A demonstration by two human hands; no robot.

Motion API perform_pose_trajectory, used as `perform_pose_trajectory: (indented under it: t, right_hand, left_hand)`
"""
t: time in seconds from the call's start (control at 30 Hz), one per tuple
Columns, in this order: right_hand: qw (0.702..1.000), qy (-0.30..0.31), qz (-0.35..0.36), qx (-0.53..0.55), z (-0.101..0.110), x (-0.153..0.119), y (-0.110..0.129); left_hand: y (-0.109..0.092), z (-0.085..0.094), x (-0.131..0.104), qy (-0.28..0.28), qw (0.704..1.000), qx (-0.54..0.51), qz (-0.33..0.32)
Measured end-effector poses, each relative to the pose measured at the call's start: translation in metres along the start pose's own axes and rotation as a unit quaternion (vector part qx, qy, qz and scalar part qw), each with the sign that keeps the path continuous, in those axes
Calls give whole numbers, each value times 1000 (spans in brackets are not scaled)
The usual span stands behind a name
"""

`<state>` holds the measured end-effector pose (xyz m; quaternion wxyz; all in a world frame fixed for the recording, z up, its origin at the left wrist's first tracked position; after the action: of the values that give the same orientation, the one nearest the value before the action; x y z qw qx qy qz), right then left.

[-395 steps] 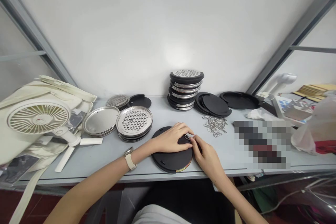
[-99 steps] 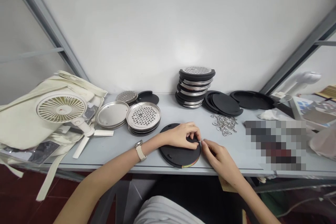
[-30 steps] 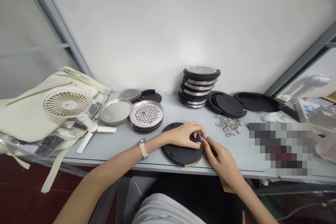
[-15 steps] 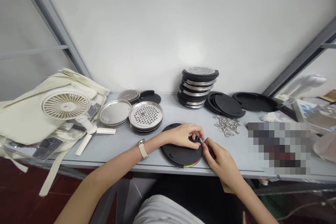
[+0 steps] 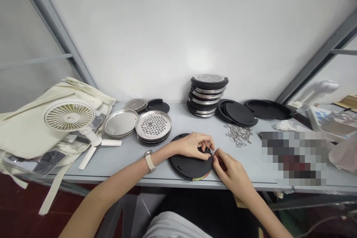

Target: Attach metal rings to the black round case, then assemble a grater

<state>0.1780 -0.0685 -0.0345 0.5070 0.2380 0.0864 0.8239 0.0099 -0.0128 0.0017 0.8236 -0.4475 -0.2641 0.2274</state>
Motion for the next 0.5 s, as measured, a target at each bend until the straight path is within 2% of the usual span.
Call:
perform_pose_trajectory:
  t: [0.33,0.5]
  right_hand:
    - [999,-34,-8,-9,0,-2,2]
    - [999,-22,-25,9,0,-4,1]
  left_hand:
    - [2,0,1,0,1000,7,5]
    - [2,-1,2,-3,999,4,34]
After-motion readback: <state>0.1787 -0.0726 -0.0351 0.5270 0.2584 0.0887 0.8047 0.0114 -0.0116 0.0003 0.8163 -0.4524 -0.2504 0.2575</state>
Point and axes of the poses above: each hand's wrist, its own x-axis towards the middle knuckle, its own z-axis out of the back of the hand, y = z × x, the point moved 2 cm from there along x, towards the middle knuckle, and after that the axes turned 6 degrees about -x, right-handed, at the moved point
